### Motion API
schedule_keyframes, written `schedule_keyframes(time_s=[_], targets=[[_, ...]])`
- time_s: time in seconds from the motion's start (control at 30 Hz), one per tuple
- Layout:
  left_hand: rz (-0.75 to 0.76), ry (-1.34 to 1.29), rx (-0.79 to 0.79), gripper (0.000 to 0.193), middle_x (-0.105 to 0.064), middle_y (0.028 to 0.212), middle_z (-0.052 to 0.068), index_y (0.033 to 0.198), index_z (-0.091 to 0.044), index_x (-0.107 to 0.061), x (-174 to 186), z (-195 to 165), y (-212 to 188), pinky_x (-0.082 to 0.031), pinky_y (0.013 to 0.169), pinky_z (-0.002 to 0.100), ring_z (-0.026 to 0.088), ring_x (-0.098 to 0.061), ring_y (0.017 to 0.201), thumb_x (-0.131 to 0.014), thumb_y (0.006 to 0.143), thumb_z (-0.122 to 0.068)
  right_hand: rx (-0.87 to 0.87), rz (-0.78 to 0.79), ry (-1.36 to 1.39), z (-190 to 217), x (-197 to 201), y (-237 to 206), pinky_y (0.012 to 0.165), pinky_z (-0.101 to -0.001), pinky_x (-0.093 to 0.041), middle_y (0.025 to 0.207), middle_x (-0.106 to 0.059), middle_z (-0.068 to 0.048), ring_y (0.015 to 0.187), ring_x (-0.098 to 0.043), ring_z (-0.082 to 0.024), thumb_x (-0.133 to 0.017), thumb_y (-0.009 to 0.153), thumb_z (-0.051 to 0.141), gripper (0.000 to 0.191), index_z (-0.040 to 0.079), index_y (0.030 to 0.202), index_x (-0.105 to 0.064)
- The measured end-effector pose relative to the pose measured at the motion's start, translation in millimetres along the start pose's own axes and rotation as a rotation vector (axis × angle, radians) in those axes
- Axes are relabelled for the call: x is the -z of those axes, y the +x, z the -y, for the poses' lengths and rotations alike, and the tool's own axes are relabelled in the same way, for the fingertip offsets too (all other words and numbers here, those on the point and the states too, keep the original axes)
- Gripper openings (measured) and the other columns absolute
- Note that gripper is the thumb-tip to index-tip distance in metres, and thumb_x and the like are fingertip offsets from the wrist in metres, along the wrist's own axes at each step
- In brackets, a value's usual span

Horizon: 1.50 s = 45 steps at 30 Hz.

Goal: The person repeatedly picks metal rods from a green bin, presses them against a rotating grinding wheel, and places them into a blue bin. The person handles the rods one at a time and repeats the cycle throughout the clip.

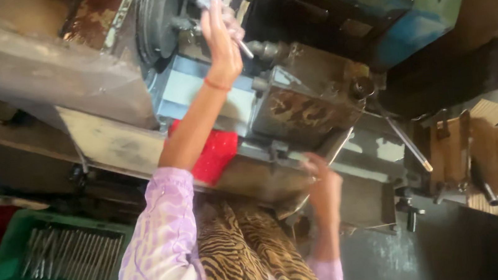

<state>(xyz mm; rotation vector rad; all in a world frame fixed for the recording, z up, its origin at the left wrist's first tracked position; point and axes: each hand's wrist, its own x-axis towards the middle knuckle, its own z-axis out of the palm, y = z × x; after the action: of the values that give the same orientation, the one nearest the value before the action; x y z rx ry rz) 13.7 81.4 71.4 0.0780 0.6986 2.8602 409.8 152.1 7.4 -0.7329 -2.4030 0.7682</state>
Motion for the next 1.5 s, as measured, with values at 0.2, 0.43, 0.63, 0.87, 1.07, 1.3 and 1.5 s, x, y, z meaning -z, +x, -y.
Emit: schedule_keyframes(time_s=[0.2, 0.43, 0.63, 0.87, 1.07, 1.3, 1.5], targets=[[0.337, -0.153, 0.225, 0.034, -0.055, 0.078, 0.006, 0.115, 0.0, -0.056, 18.4, -68.9, -139.3, -0.044, 0.07, 0.032, 0.019, -0.052, 0.073, -0.05, 0.106, -0.033, -0.044, 0.314, -0.398, 71.6, -51.8, 41.8, 0.065, -0.0457, -0.051, 0.081, -0.074, -0.021, 0.075, -0.07, -0.04, -0.077, 0.089, 0.034, 0.025, 0.01, 0.097, -0.078], [-0.023, -0.161, 0.229, 0.046, -0.05, 0.072, 0.003, 0.135, -0.007, -0.049, 97.0, -113.4, -219.4, -0.044, 0.066, 0.032, 0.014, -0.048, 0.065, -0.048, 0.089, -0.005, -0.249, 0.235, 0.483, 115.6, -57.6, -9.6, 0.052, -0.0318, -0.043, 0.067, -0.066, -0.012, 0.057, -0.059, -0.016, -0.064, 0.102, 0.034, 0.034, 0.001, 0.105, -0.07], [-0.079, -0.063, 0.199, 0.03, -0.037, 0.054, -0.003, 0.121, -0.005, -0.053, 132.9, -131.6, -265.2, -0.036, 0.05, 0.027, 0.009, -0.03, 0.043, -0.048, 0.092, -0.003, -0.05, 0.209, 0.327, 185.3, -102.7, -66.9, 0.054, -0.0361, -0.051, 0.069, -0.07, -0.014, 0.057, -0.069, -0.02, -0.059, 0.104, 0.035, 0.035, 0.001, 0.1, -0.067], [0.286, -0.006, 0.234, 0.015, -0.036, 0.056, -0.004, 0.099, -0.013, -0.05, 172.7, -166.3, -289.9, -0.034, 0.051, 0.027, 0.01, -0.027, 0.041, -0.054, 0.094, 0.0, -0.028, 0.19, 0.338, 192.5, -130.9, -107.0, 0.053, -0.0387, -0.046, 0.066, -0.063, -0.016, 0.057, -0.06, -0.023, -0.056, 0.109, 0.037, 0.042, 0.0, 0.093, -0.068], [-0.169, -0.24, 0.168, 0.02, -0.034, 0.057, -0.007, 0.084, -0.015, -0.048, 189.7, -192.2, -288.2, -0.037, 0.054, 0.031, 0.011, -0.03, 0.046, -0.057, 0.1, -0.007, 0.137, 0.033, 0.396, 187.5, -141.3, -144.5, 0.05, -0.0368, -0.049, 0.061, -0.064, -0.009, 0.052, -0.064, -0.017, -0.056, 0.107, 0.034, 0.036, 0.0, 0.097, -0.065], [-0.143, -0.207, 0.263, 0.005, -0.029, 0.052, -0.008, 0.09, -0.016, -0.056, 203.7, -225.0, -327.8, -0.03, 0.053, 0.029, 0.01, -0.022, 0.042, -0.059, 0.093, -0.015, 0.199, -0.071, 0.207, 196.6, -146.9, -167.9, 0.05, -0.0411, -0.044, 0.066, -0.061, -0.018, 0.053, -0.06, -0.034, -0.06, 0.106, 0.02, 0.019, 0.003, 0.105, -0.069], [-0.221, -0.182, 0.341, 0.012, -0.034, 0.053, -0.009, 0.087, -0.018, -0.054, 212.8, -228.5, -323.4, -0.028, 0.047, 0.028, 0.009, -0.024, 0.039, -0.064, 0.094, -0.017, 0.132, -0.075, 0.206, 188.1, -146.4, -191.8, 0.051, -0.0408, -0.044, 0.063, -0.059, -0.017, 0.052, -0.058, -0.034, -0.06, 0.106, 0.022, 0.021, 0.004, 0.097, -0.066]])
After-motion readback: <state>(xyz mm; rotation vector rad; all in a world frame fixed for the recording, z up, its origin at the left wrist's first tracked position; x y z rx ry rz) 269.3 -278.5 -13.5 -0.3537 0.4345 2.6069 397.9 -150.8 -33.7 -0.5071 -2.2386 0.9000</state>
